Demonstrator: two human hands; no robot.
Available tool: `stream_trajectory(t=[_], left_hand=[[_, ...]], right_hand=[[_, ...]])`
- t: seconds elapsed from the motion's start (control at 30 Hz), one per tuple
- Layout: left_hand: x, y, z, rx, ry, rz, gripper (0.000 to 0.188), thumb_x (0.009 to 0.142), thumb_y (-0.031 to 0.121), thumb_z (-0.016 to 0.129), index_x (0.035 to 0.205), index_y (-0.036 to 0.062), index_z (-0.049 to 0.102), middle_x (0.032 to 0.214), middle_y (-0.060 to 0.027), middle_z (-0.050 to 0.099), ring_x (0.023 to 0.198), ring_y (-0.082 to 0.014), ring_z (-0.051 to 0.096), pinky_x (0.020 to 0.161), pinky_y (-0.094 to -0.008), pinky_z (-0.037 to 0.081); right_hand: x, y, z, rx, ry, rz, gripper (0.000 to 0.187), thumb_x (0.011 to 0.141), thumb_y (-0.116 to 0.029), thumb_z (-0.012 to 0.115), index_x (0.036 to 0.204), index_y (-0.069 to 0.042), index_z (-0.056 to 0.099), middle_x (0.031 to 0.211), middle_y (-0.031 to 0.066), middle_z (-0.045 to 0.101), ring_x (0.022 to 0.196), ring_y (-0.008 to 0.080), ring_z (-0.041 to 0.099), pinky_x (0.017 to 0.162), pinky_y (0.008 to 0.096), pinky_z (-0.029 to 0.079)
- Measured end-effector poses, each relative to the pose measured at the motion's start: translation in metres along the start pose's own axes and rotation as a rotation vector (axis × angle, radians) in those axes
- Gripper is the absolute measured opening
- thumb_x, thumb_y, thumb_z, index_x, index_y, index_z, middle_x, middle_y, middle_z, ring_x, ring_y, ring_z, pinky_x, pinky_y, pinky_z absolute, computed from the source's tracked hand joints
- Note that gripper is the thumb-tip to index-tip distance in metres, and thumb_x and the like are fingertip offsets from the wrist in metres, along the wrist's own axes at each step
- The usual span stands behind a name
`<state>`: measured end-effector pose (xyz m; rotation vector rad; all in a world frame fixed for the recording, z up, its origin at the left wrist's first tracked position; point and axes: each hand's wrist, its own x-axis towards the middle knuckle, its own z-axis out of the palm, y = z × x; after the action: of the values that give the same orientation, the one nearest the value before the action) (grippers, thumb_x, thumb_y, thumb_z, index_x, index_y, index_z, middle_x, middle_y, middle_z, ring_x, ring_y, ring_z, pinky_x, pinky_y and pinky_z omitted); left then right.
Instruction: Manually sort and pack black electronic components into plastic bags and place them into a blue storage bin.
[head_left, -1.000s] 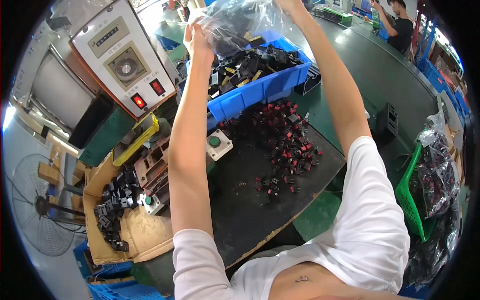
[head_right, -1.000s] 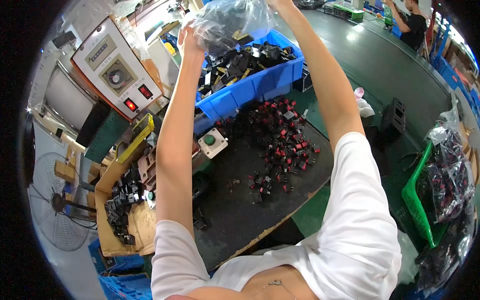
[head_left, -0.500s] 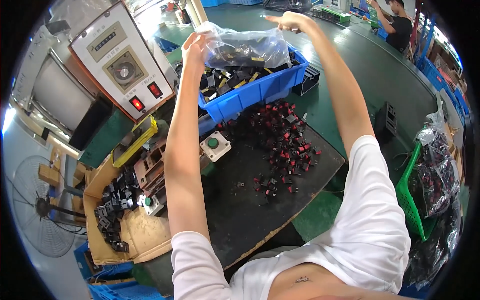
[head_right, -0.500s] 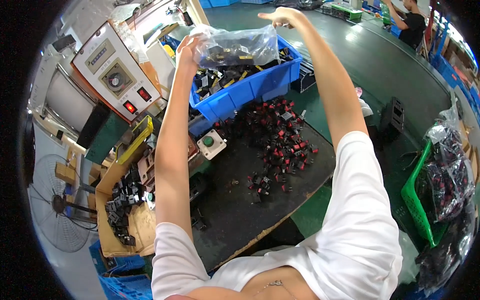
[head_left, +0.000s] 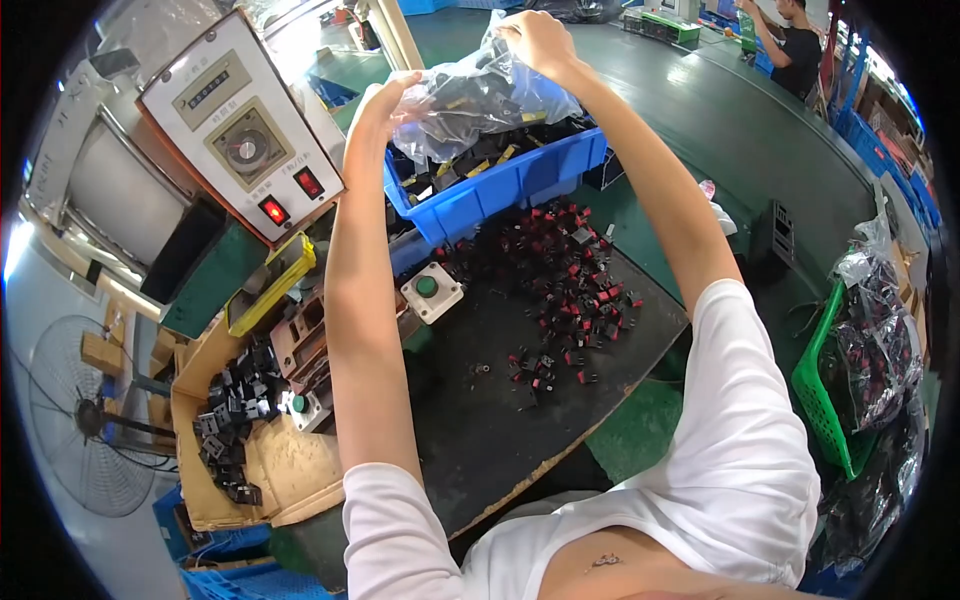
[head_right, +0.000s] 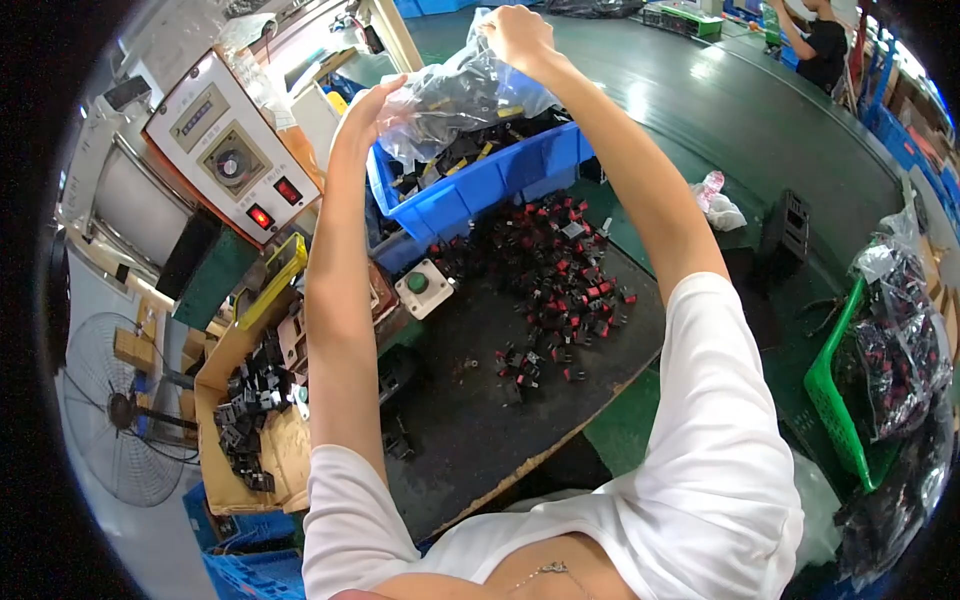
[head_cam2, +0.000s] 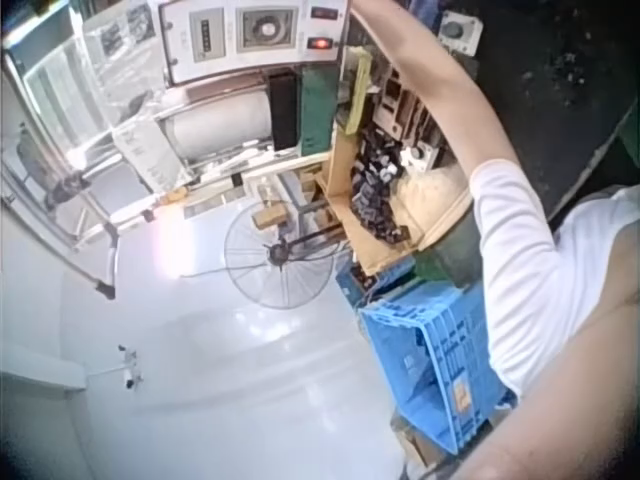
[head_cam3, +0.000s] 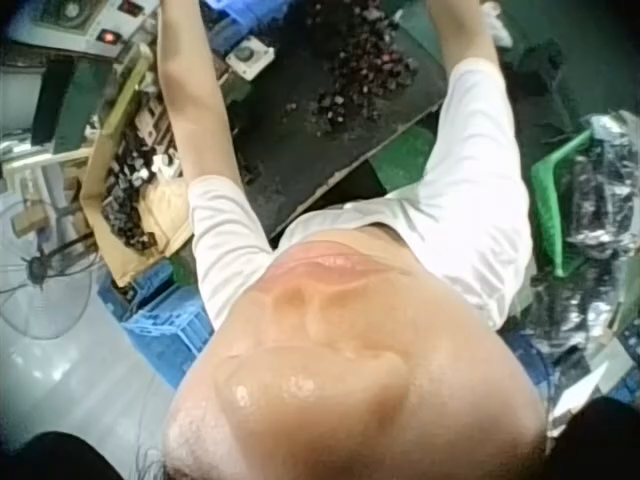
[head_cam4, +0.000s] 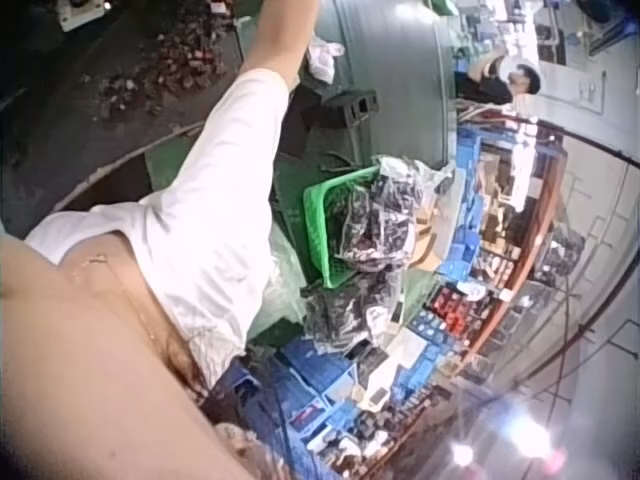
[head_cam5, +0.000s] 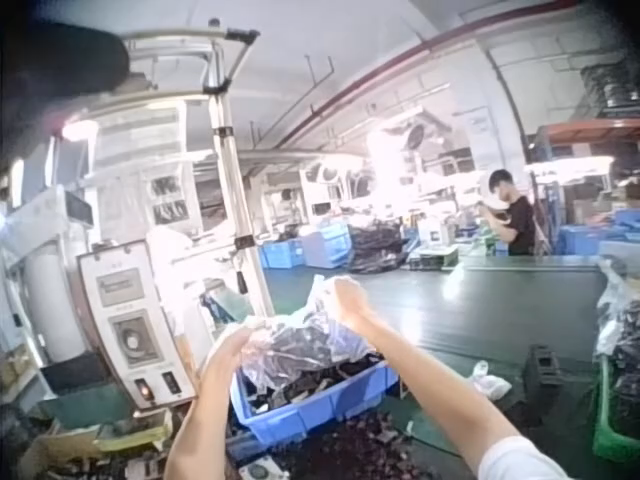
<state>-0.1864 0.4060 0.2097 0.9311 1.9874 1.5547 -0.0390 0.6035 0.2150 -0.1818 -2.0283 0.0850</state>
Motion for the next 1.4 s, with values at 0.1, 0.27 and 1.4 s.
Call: stream_trajectory(t=[0.1,0.27,1.4], left_hand=[[0.002,0.0,0.022,-0.153,0.181,0.092,0.035,0.077,0.012,0.059,0.105,-0.0087,0.053,0.079,-0.0188,0.06,0.073,-0.0268,0.062,0.066,-0.0351,0.05],[0.009,0.01,0.03,-0.279,0.313,0.399,0.029,0.082,0.0,0.046,0.11,-0.0003,0.053,0.083,-0.0138,0.06,0.066,-0.0205,0.062,0.056,-0.0302,0.053],[0.001,0.036,0.037,-0.232,0.33,0.566,0.024,0.09,0.013,0.043,0.107,-0.0008,0.054,0.106,-0.0086,0.058,0.075,-0.0185,0.06,0.064,-0.0269,0.051]], right_hand=[[-0.001,-0.005,-0.011,0.099,-0.007,-0.023,0.011,0.07,-0.017,0.055,0.068,-0.01,0.064,0.068,0.0147,0.06,0.065,0.0339,0.057,0.058,0.0431,0.043],[0.015,0.017,-0.013,0.082,0.359,-0.052,0.014,0.072,-0.015,0.055,0.078,-0.007,0.065,0.067,0.0167,0.058,0.066,0.0347,0.056,0.058,0.0438,0.042],[0.045,0.033,-0.006,0.217,0.457,0.065,0.023,0.078,-0.024,0.055,0.085,-0.004,0.065,0.076,0.0201,0.059,0.071,0.0357,0.058,0.061,0.0402,0.044]])
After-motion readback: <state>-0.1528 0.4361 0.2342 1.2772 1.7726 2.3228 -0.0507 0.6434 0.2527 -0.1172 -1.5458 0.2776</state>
